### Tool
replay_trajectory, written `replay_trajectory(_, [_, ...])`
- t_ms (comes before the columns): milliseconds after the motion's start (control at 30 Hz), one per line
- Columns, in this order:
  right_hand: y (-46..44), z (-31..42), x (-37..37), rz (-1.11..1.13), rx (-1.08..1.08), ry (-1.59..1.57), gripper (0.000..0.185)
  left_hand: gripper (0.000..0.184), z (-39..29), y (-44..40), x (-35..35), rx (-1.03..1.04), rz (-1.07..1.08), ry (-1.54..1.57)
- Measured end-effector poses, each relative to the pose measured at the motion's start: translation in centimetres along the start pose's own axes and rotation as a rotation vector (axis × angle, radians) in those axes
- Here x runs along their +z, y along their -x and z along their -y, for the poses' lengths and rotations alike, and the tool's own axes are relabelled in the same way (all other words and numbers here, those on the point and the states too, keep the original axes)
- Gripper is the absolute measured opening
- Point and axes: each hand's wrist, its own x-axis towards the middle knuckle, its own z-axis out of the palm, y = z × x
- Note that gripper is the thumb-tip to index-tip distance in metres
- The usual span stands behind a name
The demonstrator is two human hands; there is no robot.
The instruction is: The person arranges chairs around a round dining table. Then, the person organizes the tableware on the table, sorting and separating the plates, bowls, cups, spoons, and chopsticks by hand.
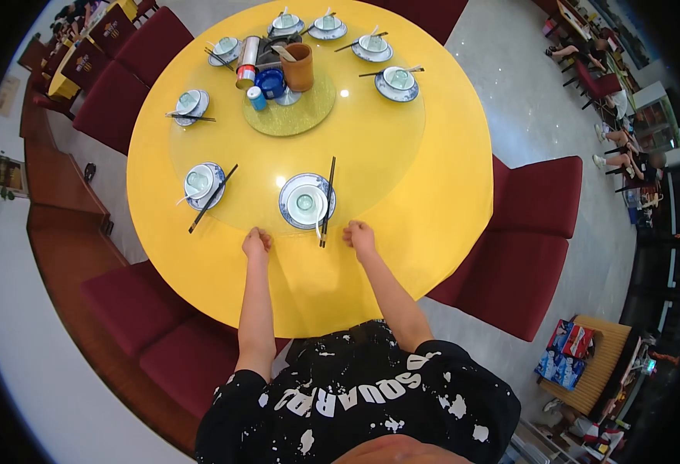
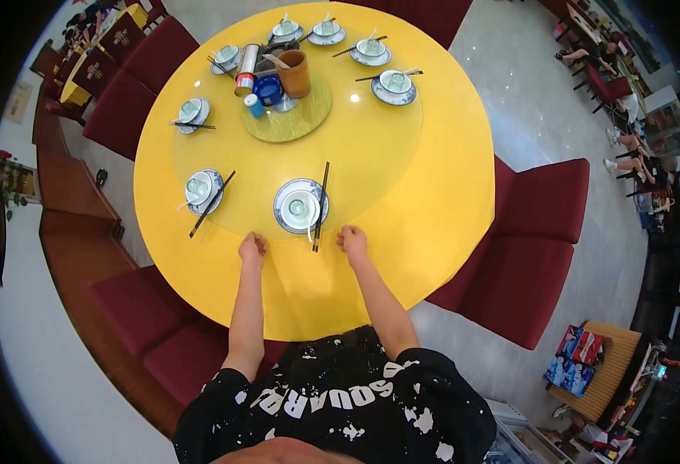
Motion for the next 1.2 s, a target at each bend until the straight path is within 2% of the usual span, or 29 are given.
replay_trajectory(167, [5.7,-3.3,-1.8,0.125,0.077,0.100,0.032,0.023,1.3,-0.1,-0.5,-0.051,0.075,0.137])
replay_trajectory(367, [15.3,-10.2,-12.0,0.077,0.100,0.279,0.029,0.022,3.0,6.2,0.7,-0.066,0.082,0.089])
replay_trajectory(600, [22.8,-17.2,-25.9,-0.369,0.378,0.035,0.024,0.018,15.1,17.3,-1.0,0.114,0.329,-0.370])
replay_trajectory(667, [23.8,-20.5,-29.7,-0.485,0.499,-0.175,0.024,0.019,19.2,21.4,-2.0,0.082,0.472,-0.519])
replay_trajectory(733, [24.9,-23.5,-32.8,-0.512,0.527,-0.287,0.025,0.022,21.5,25.7,-1.7,-0.069,0.650,-0.701])
replay_trajectory(767, [25.4,-25.0,-34.4,-0.526,0.537,-0.345,0.026,0.023,21.8,28.1,-0.6,-0.116,0.741,-0.801])
replay_trajectory(867, [27.4,-30.7,-38.6,-0.600,0.348,-0.218,0.026,0.023,24.0,34.7,3.5,-0.143,0.993,-1.015])
replay_trajectory(1033, [28.7,-42.2,-50.9,-0.561,0.369,-0.098,0.028,0.026,30.6,44.0,15.5,0.120,1.249,-1.067])
replay_trajectory(1133, [32.3,-37.8,-61.2,-0.606,0.470,-0.393,0.029,0.030,35.1,49.8,23.4,0.385,1.240,-1.019])
replay_trajectory(1200, [32.6,-38.9,-68.7,-0.619,0.435,-0.407,0.027,0.034,37.7,56.6,28.0,0.446,1.215,-0.987])
